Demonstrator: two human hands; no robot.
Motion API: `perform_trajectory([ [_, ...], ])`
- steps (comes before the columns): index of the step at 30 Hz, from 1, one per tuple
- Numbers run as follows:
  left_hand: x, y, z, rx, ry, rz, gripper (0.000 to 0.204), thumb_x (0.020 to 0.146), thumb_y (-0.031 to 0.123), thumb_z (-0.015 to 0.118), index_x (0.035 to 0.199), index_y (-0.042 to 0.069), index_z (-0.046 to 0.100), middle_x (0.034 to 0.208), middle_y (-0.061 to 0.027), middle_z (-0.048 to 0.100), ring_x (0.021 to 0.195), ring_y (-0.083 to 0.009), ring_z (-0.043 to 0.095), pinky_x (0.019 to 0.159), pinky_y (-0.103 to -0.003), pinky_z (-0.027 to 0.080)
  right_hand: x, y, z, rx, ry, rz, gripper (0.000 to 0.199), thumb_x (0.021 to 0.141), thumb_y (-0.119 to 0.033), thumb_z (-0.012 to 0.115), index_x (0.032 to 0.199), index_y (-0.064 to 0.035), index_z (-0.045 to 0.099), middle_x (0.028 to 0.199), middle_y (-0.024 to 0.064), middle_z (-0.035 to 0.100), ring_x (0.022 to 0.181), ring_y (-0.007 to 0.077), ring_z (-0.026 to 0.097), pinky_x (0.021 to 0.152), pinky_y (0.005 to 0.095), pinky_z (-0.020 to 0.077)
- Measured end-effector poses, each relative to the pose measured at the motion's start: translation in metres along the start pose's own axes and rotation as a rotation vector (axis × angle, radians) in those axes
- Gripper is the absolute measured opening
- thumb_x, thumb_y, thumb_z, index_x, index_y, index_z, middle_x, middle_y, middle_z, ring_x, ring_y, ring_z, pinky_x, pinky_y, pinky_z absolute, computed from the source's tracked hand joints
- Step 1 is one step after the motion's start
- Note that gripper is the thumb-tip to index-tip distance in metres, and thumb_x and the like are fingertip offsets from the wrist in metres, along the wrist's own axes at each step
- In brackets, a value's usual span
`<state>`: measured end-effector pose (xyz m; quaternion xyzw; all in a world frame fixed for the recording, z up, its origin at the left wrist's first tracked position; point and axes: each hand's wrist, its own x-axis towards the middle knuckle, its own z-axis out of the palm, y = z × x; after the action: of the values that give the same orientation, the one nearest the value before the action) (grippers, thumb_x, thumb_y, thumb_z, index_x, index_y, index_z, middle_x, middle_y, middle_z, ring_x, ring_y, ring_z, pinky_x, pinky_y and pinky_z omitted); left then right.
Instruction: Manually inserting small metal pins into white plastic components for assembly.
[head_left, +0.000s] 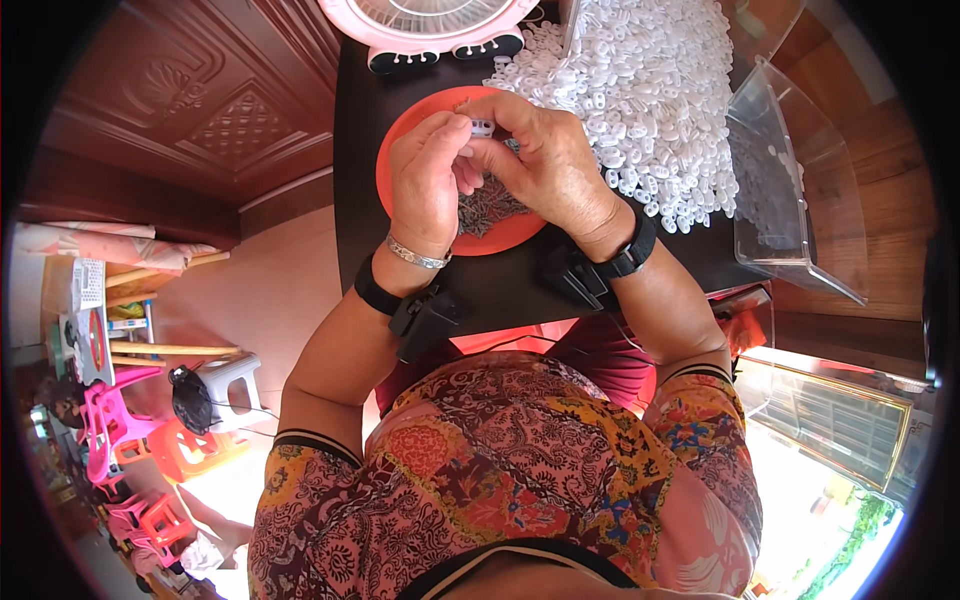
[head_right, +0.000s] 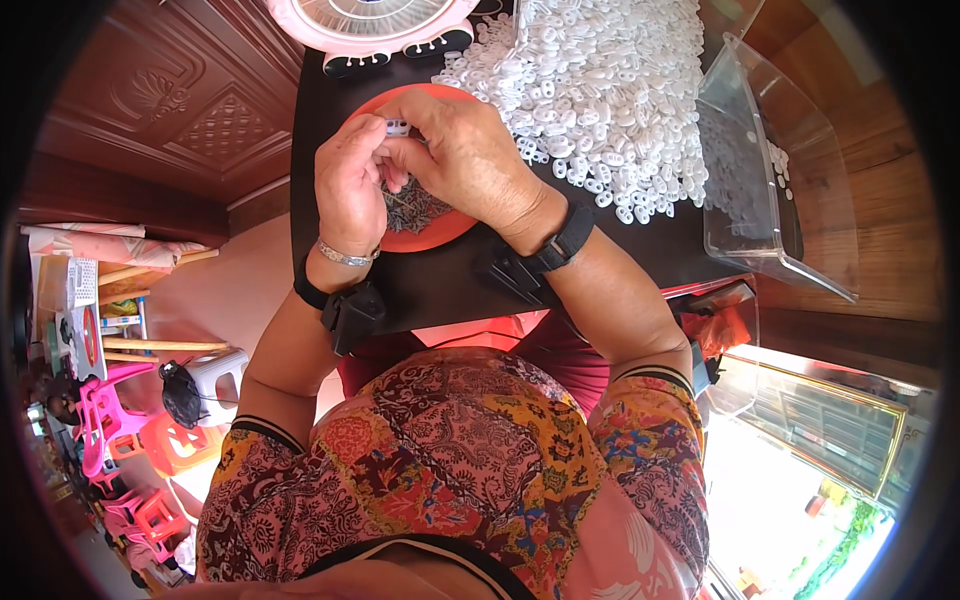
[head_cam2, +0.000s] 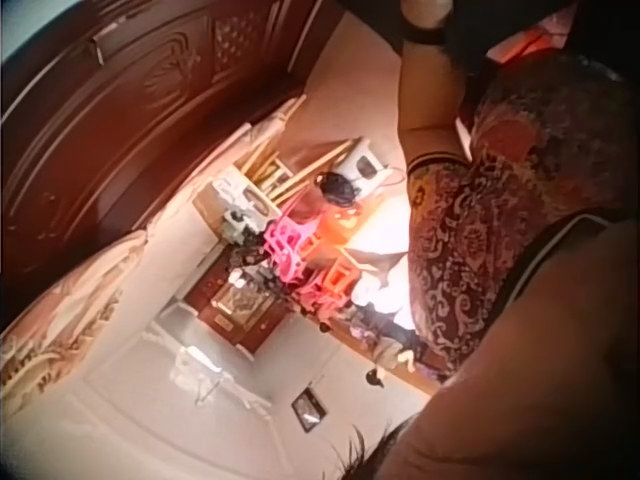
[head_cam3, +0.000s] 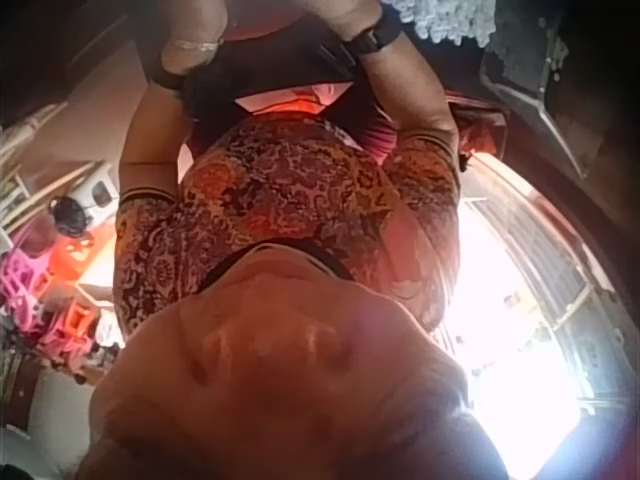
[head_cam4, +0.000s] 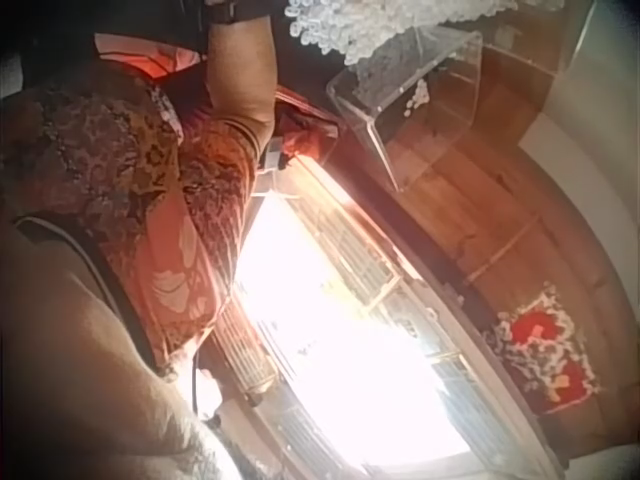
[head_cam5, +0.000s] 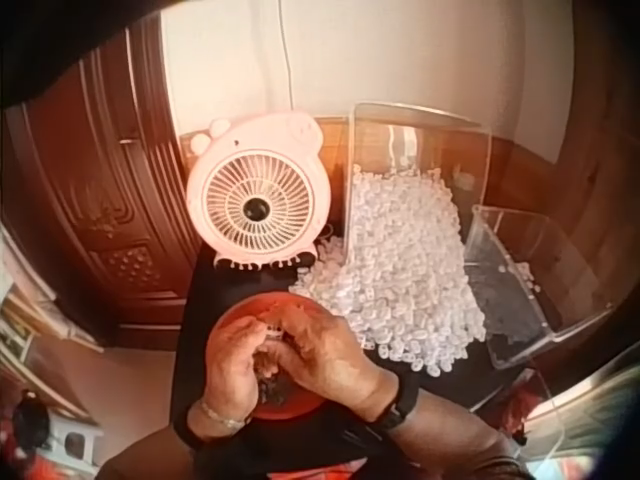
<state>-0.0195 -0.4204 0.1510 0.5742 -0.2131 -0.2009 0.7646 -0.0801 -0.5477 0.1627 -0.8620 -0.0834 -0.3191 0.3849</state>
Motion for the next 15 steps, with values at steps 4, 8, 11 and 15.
perform_trajectory([
  [4, -0.004, 0.003, -0.002, 0.012, -0.046, 0.013, 0.030, 0.092, 0.025, 0.047, 0.085, -0.001, 0.058, 0.067, -0.0084, 0.061, 0.052, -0.0118, 0.050, 0.049, -0.023, 0.038, -0.001, -0.004, -0.003, 0.045, -0.012, -0.023, 0.019, 0.080, -0.009, 0.068, 0.097, -0.0040, 0.060, 0.075, 0.0100, 0.066, 0.068, 0.0237, 0.067, 0.059, 0.0286, 0.0514],
  [8, -0.004, 0.003, -0.002, 0.013, -0.065, 0.032, 0.031, 0.092, 0.025, 0.047, 0.085, -0.002, 0.058, 0.067, -0.0091, 0.062, 0.052, -0.0122, 0.051, 0.049, -0.023, 0.039, -0.003, -0.005, -0.002, 0.098, 0.010, 0.003, 0.016, 0.080, -0.009, 0.067, 0.094, -0.0053, 0.062, 0.072, 0.0092, 0.065, 0.064, 0.0224, 0.066, 0.057, 0.0288, 0.0509],
  [11, 0.002, -0.001, -0.001, -0.022, -0.043, 0.079, 0.029, 0.091, 0.025, 0.049, 0.085, -0.001, 0.060, 0.066, -0.0051, 0.059, 0.053, -0.0093, 0.050, 0.050, -0.021, 0.039, 0.002, -0.002, 0.004, 0.124, 0.076, -0.016, 0.019, 0.078, -0.011, 0.068, 0.096, -0.0065, 0.063, 0.071, 0.0091, 0.064, 0.062, 0.0222, 0.065, 0.056, 0.0294, 0.0510],
  [15, 0.004, -0.002, 0.005, 0.015, -0.009, 0.119, 0.026, 0.092, 0.026, 0.052, 0.084, 0.002, 0.060, 0.065, 0.0003, 0.056, 0.055, -0.0049, 0.047, 0.050, -0.019, 0.038, 0.001, 0.009, 0.002, 0.191, 0.099, 0.034, 0.024, 0.074, -0.012, 0.073, 0.096, -0.0058, 0.065, 0.077, 0.0088, 0.067, 0.066, 0.0199, 0.067, 0.059, 0.0282, 0.0525],
])
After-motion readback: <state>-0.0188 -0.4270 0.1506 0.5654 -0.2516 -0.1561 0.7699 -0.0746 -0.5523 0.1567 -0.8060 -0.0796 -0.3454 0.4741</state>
